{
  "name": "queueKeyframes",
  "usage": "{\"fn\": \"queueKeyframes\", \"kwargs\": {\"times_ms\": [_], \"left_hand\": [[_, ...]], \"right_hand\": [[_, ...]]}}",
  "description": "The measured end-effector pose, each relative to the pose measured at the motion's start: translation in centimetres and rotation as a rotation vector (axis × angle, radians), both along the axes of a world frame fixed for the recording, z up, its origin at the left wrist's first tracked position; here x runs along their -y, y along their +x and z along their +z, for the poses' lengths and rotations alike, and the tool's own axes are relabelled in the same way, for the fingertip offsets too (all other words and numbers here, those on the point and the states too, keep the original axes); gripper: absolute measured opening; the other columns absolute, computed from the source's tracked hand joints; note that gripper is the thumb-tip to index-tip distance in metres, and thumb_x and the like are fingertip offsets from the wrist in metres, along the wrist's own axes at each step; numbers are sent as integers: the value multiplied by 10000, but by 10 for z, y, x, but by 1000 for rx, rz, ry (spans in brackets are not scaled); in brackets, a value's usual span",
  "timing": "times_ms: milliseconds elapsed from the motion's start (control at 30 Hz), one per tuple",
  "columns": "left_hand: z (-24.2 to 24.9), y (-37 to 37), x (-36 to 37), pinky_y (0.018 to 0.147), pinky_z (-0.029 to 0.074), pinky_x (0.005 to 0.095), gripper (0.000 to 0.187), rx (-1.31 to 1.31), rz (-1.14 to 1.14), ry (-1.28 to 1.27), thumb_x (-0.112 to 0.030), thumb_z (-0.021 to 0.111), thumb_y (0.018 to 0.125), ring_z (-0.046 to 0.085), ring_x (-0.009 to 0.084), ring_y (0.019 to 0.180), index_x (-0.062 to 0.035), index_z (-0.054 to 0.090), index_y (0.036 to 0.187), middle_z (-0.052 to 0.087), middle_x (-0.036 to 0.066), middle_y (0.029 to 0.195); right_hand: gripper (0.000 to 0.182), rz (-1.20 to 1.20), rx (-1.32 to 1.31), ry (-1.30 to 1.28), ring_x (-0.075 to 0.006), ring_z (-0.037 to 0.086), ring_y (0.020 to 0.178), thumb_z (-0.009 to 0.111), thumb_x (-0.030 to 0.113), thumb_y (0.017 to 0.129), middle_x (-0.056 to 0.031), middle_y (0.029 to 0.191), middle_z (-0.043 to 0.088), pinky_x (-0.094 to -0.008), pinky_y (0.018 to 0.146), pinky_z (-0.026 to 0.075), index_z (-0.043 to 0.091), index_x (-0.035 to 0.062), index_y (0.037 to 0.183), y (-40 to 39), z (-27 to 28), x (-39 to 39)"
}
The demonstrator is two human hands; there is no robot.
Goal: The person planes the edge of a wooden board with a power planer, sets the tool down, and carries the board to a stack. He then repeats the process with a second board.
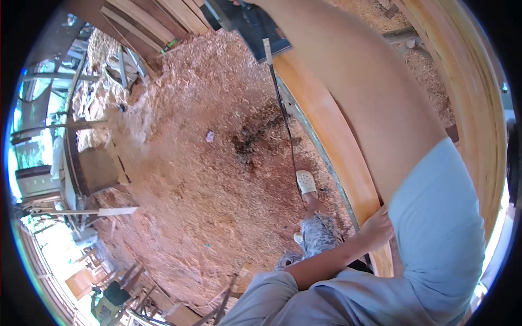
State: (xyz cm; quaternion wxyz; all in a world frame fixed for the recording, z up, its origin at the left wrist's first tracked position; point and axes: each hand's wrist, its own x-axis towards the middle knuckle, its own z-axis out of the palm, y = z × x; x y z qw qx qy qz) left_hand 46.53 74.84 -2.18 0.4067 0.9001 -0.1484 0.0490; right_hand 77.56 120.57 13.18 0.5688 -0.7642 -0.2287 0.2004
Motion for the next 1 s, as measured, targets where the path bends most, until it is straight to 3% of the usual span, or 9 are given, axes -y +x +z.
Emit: {"fn": "queueKeyframes", "kwargs": {"times_ms": [133,200,300,433,600,733,800,867,1000], "left_hand": [[-7,-5,5,1067,410,461,332,-190,63,-482,-276,553,939,574,328,1222,-42,698,1126,648,174,1245],[10,6,-29,982,471,451,328,-95,-10,-579,-270,583,920,615,335,1152,-33,691,1119,663,196,1190],[38,-5,-99,796,524,438,263,-176,-14,-544,-274,645,891,676,331,916,-32,694,981,687,179,929],[5,-121,-202,539,451,373,274,-162,301,-538,-242,743,855,569,205,587,-29,630,723,592,124,674],[-53,-333,-299,859,536,494,264,-867,865,214,-244,657,837,651,412,965,4,688,922,698,222,895],[-157,-472,-343,818,565,480,348,-1054,818,359,-291,751,785,707,315,946,44,724,874,717,217,904],[-130,-443,-336,797,569,485,356,-1116,858,323,-307,755,783,709,313,941,38,732,865,721,220,923],[-158,-398,-350,752,565,487,378,-674,-124,809,-331,776,764,715,345,894,17,746,910,728,221,934],[-34,-208,-292,798,549,494,369,-669,65,617,-376,667,857,715,353,901,-22,767,893,738,193,950]], "right_hand": [[362,-192,469,13,-267,690,556,696,262,843,-217,754,709,-410,526,557,694,-83,949,1,-37,-23],[284,-40,203,7,-213,598,426,685,198,728,-117,511,601,-336,468,481,615,-15,554,-29,-14,27],[395,-100,360,77,-423,685,933,680,258,695,-291,928,700,-442,823,556,683,-75,908,-59,-20,88],[389,-139,199,142,-262,710,852,711,194,743,-184,894,726,-370,776,537,672,-43,1050,-154,10,221],[290,-420,-27,129,-112,611,610,754,87,791,-32,741,647,-295,549,483,659,-20,1044,-299,11,401],[294,-702,-250,126,-139,536,460,713,1,776,-43,654,581,-283,430,400,605,-30,1048,-436,42,524],[300,-914,-302,154,-144,539,458,706,-2,776,-51,653,582,-285,428,409,592,-33,1052,-512,48,561],[305,-1126,-356,235,-149,542,456,698,-5,776,-60,651,582,-286,425,418,579,-36,1055,-566,57,586],[224,-1631,-286,358,-157,536,468,666,69,832,-48,648,543,-304,426,452,555,9,1017,-689,78,602]]}}
